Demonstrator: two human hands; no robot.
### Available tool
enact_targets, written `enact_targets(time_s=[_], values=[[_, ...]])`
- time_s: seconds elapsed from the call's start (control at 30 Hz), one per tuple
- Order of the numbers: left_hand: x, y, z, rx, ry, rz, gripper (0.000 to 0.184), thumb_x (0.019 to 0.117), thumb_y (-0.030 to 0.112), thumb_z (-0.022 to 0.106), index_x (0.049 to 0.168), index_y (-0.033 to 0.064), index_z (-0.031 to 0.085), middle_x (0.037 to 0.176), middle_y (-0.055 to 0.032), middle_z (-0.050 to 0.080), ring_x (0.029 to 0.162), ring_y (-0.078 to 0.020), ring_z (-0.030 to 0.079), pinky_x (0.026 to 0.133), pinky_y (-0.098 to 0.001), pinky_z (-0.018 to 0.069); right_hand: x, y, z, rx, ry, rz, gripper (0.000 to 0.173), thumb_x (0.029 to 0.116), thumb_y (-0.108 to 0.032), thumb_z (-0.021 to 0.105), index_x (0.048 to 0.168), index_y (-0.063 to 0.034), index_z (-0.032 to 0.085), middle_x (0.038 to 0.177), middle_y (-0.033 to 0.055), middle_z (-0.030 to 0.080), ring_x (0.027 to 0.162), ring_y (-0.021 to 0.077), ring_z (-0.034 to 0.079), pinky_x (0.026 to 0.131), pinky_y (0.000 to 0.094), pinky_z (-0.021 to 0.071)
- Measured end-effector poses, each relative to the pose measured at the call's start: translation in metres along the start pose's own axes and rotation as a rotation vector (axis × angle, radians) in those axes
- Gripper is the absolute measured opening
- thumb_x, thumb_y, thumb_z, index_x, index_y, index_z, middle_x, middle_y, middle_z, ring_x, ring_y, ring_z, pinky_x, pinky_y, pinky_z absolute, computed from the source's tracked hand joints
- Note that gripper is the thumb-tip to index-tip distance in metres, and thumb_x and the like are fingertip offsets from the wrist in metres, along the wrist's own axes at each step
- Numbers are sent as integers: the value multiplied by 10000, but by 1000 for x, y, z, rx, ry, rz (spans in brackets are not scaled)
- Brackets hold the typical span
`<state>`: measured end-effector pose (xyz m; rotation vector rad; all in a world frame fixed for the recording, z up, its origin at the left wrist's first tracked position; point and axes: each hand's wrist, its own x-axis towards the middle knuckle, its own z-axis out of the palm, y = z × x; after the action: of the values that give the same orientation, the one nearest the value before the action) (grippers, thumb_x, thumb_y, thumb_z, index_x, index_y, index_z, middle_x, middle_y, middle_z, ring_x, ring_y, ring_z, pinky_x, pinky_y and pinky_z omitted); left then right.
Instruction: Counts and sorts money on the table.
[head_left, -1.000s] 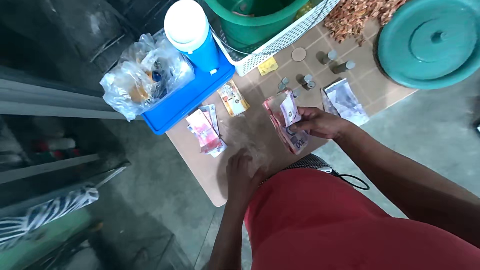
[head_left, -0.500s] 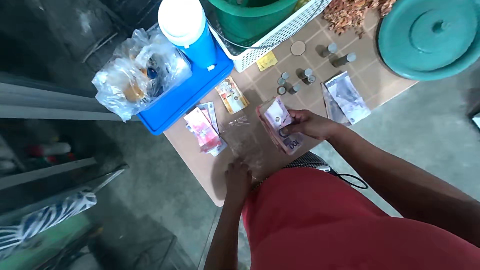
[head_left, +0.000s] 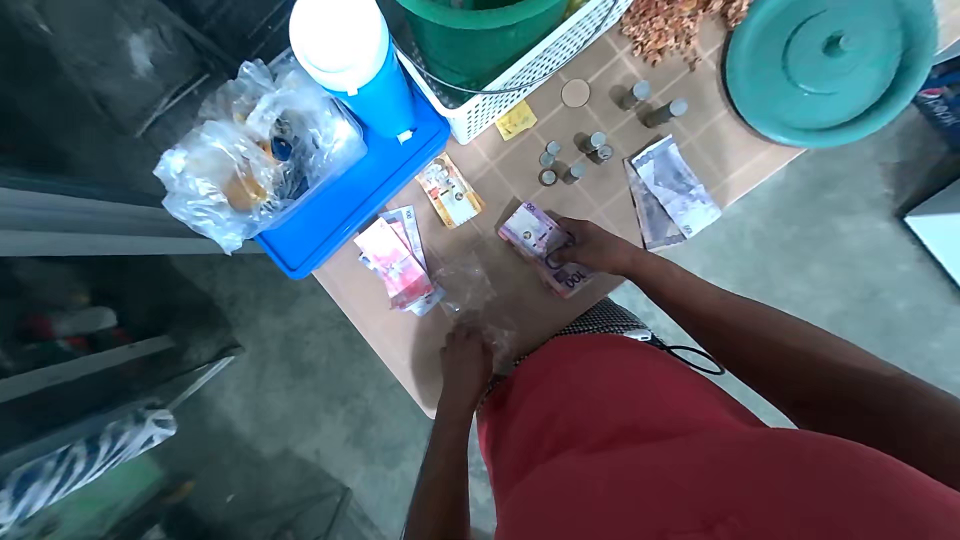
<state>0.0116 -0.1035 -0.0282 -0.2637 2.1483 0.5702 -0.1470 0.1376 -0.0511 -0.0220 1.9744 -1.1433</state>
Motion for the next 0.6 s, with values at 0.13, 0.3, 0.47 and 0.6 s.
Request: enact_targets(time_s=[0.13, 0.3, 0.47, 0.6], values=[[3, -4, 2, -26, 31, 24, 333, 1016, 204, 563, 1244, -5, 687, 1432, -238, 539, 1344, -425, 491, 1063, -591, 427, 1, 4, 1, -5, 14, -19, 412, 942, -22, 705, 1329, 6, 568, 1126, 216, 682, 980, 311, 692, 886, 516, 560], [6, -8, 5, -54, 58, 50, 330, 1001, 187, 575, 1220, -32, 690, 1404, -261, 551, 1324, -428, 512, 1075, -575, 429, 1, 7, 1, -12, 12, -30, 407, 950, -23, 694, 1331, 21, 559, 1130, 228, 678, 998, 332, 688, 899, 528, 555], [7, -8, 5, -68, 71, 43, 320, 990, 191, 589, 1183, -41, 699, 1366, -263, 571, 1299, -422, 528, 1057, -556, 446, 0, 6, 1, -19, 16, -6, 383, 954, -29, 695, 1312, 19, 566, 1121, 225, 677, 987, 330, 686, 894, 528, 552], [7, -8, 7, -77, 92, 61, 322, 989, 188, 594, 1183, -47, 701, 1346, -274, 581, 1296, -436, 525, 1074, -553, 432, -1, 6, 1, -2, 16, -14, 379, 955, -33, 695, 1310, 13, 570, 1118, 213, 683, 977, 309, 690, 884, 510, 558]])
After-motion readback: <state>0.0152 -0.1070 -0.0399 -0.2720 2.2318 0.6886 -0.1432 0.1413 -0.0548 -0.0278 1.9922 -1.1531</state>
